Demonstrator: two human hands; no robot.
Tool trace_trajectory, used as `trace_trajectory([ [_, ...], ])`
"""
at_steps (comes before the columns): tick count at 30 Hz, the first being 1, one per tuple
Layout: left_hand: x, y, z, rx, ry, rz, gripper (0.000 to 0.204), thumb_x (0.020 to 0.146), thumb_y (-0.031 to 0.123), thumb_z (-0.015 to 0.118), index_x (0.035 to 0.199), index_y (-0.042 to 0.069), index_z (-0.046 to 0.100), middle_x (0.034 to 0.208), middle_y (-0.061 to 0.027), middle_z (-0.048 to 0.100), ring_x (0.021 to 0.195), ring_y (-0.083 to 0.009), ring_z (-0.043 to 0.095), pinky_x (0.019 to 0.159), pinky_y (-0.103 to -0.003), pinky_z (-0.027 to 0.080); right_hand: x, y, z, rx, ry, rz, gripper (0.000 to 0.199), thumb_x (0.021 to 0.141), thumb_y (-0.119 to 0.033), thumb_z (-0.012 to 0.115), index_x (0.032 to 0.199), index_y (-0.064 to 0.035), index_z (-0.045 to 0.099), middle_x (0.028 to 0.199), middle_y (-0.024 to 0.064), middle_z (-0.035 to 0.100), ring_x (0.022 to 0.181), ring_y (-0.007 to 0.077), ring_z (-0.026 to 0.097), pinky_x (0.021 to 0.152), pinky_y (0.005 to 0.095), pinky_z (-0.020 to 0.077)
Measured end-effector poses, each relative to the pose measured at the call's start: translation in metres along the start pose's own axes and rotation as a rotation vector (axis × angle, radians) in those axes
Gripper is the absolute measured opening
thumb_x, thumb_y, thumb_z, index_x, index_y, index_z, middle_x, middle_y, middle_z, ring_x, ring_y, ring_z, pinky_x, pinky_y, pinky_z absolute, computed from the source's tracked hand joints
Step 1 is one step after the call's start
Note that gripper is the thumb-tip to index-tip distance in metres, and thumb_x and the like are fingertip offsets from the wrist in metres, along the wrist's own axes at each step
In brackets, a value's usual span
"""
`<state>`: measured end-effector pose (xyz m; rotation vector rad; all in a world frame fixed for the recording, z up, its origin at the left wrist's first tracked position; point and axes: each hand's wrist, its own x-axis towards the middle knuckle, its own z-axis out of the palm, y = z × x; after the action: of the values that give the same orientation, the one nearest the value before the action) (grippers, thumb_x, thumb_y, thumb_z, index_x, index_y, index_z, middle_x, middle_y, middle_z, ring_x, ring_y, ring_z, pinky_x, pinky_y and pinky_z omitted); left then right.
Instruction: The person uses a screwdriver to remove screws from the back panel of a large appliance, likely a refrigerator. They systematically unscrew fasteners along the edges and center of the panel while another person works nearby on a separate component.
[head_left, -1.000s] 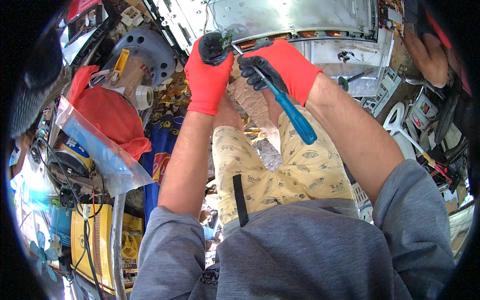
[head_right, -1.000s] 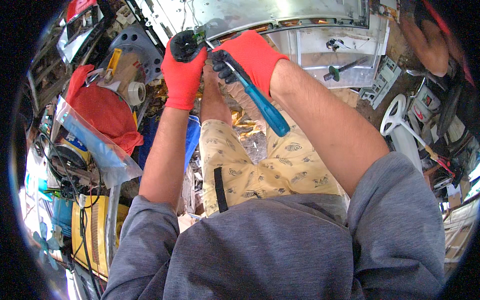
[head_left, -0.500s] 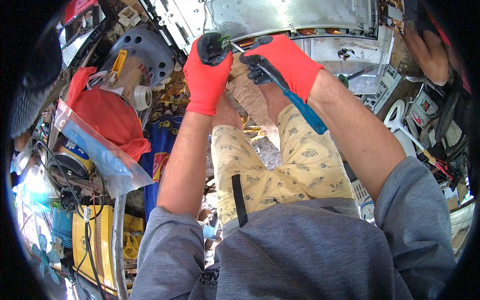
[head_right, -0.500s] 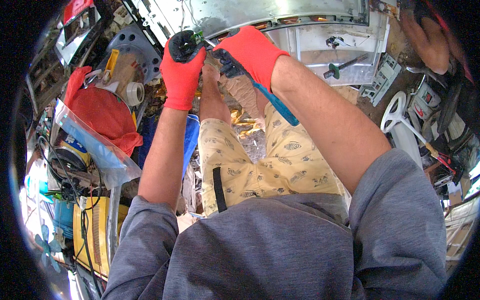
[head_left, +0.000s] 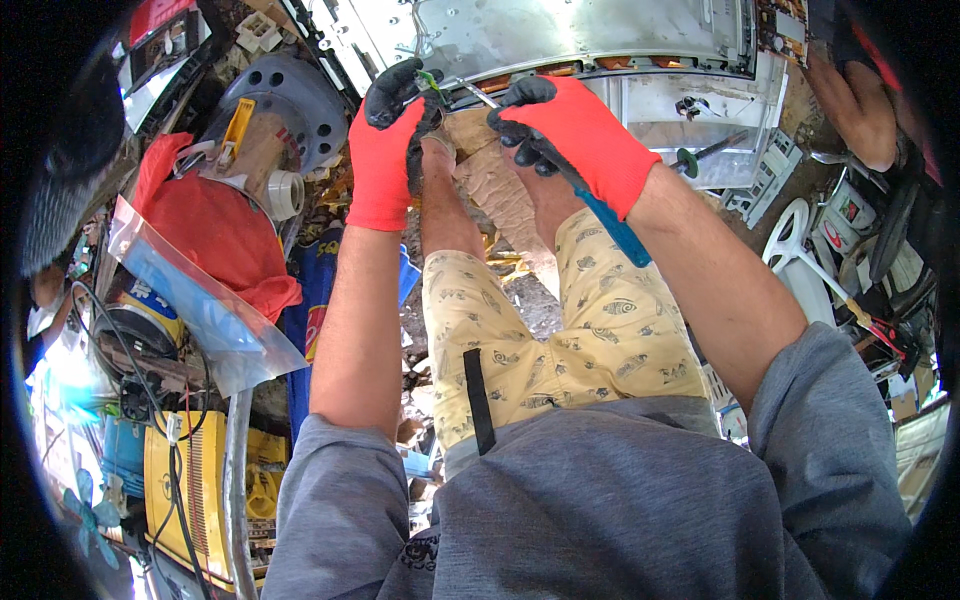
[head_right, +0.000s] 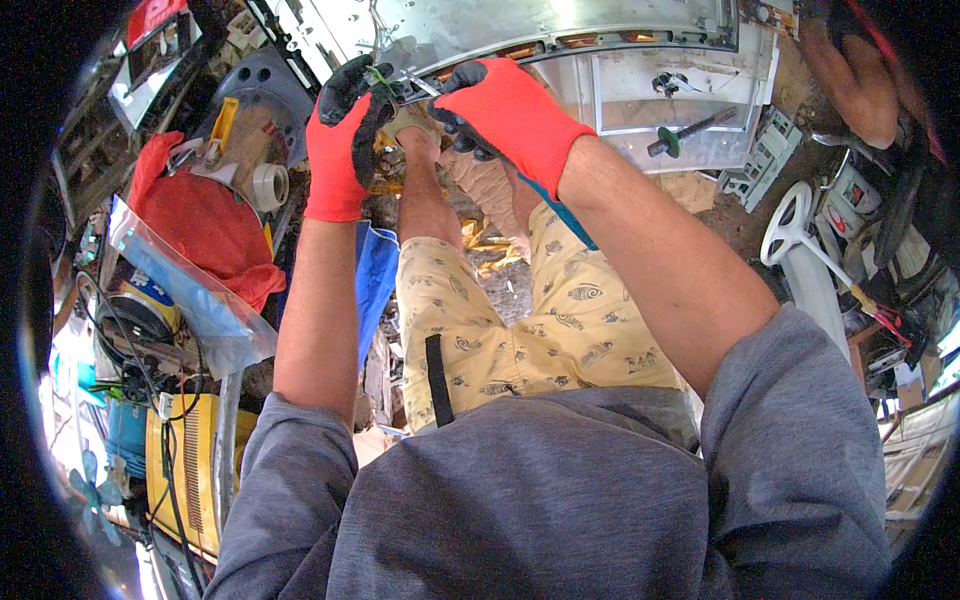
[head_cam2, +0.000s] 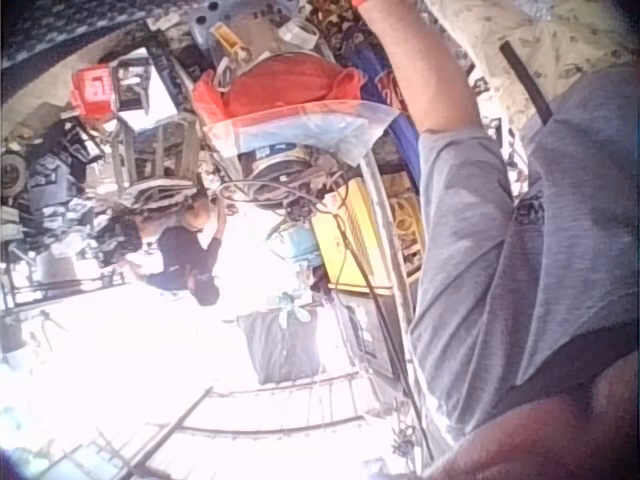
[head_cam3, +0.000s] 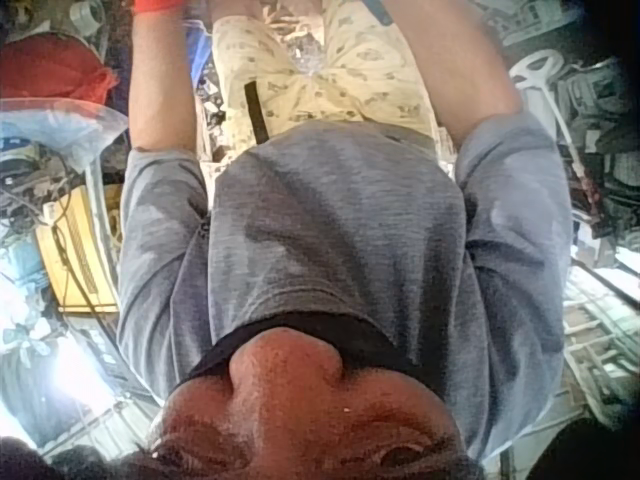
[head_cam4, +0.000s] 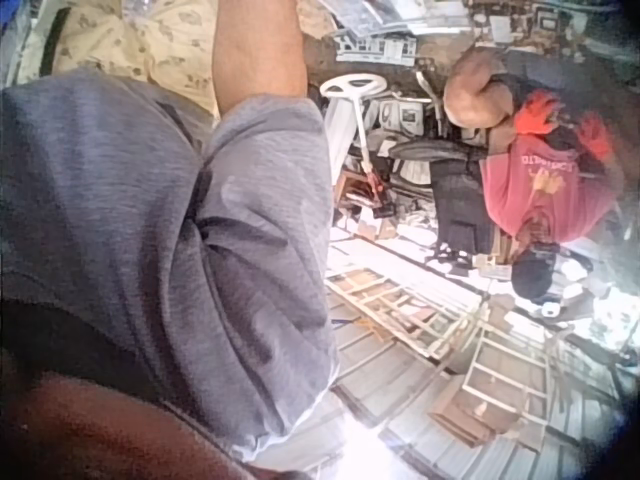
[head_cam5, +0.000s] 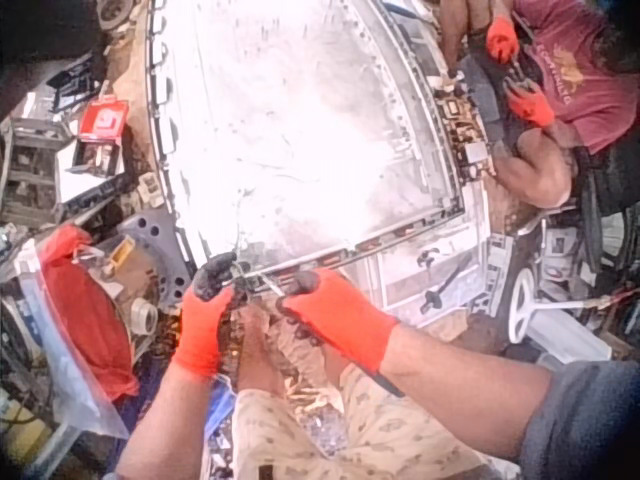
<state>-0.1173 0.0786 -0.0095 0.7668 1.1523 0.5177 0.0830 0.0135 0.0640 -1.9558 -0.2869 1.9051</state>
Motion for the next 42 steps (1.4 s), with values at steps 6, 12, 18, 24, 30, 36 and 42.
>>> trace_trajectory([
  [6,0.000,0.001,-0.012,-0.226,-0.035,-0.118,0.053,0.096,0.004,0.057,0.146,0.001,0.040,0.129,-0.0178,0.062,0.110,-0.0228,0.063,0.093,-0.032,0.053,-0.006,-0.002,0.001,0.050,-0.054,-0.008,0.013,0.091,-0.021,0.068,0.095,-0.0088,0.066,0.079,0.0026,0.067,0.061,0.0108,0.062,0.050,0.0249,0.0434],
  [12,0.005,-0.001,-0.024,-0.408,-0.108,-0.145,0.053,0.096,0.003,0.056,0.146,0.003,0.037,0.136,-0.0215,0.055,0.118,-0.0343,0.061,0.099,-0.041,0.052,-0.013,0.000,0.001,0.027,-0.082,-0.050,0.014,0.091,-0.019,0.066,0.098,-0.0072,0.067,0.080,0.0024,0.067,0.063,0.0109,0.063,0.051,0.0249,0.0444],
  [18,0.007,-0.005,-0.031,-0.501,-0.147,-0.154,0.055,0.096,0.003,0.056,0.148,0.010,0.040,0.132,-0.0161,0.057,0.120,-0.0353,0.059,0.091,-0.037,0.055,-0.015,0.000,0.002,-0.018,-0.093,-0.110,0.014,0.092,-0.018,0.064,0.099,-0.0064,0.067,0.082,0.0019,0.067,0.064,0.0102,0.063,0.052,0.0244,0.0449],
  [24,0.012,0.011,-0.019,-0.390,-0.114,-0.081,0.049,0.096,0.003,0.055,0.144,0.005,0.044,0.125,-0.0129,0.062,0.115,-0.0312,0.063,0.091,-0.036,0.054,-0.018,-0.003,0.000,0.016,-0.093,-0.118,0.013,0.091,-0.018,0.064,0.098,-0.0064,0.067,0.082,0.0014,0.067,0.065,0.0097,0.062,0.052,0.0241,0.0445],
  [30,0.047,0.043,-0.024,-0.187,0.085,0.212,0.037,0.092,-0.005,0.059,0.128,0.000,0.061,0.118,-0.0084,0.066,0.096,-0.0157,0.064,0.084,-0.028,0.053,-0.015,0.009,-0.007,0.076,-0.069,-0.136,0.017,0.088,-0.019,0.069,0.095,-0.0034,0.067,0.076,0.0028,0.068,0.057,0.0099,0.062,0.049,0.0255,0.0456],
  [36,0.081,0.061,-0.065,0.262,0.220,0.278,0.029,0.091,0.008,0.068,0.119,0.000,0.068,0.108,-0.0079,0.072,0.092,-0.0172,0.068,0.086,-0.029,0.053,-0.018,0.007,-0.005,0.072,-0.078,-0.128,0.016,0.088,-0.019,0.068,0.093,-0.0034,0.068,0.074,0.0026,0.065,0.056,0.0102,0.061,0.050,0.0259,0.0457],
  [42,0.081,0.081,-0.082,0.553,0.321,0.462,0.024,0.091,0.014,0.067,0.109,-0.002,0.070,0.099,-0.0070,0.073,0.088,-0.0140,0.066,0.081,-0.028,0.051,-0.018,0.013,-0.002,0.041,-0.079,-0.149,0.016,0.088,-0.020,0.068,0.092,-0.0039,0.068,0.073,0.0021,0.066,0.058,0.0103,0.062,0.051,0.0260,0.0463],
])
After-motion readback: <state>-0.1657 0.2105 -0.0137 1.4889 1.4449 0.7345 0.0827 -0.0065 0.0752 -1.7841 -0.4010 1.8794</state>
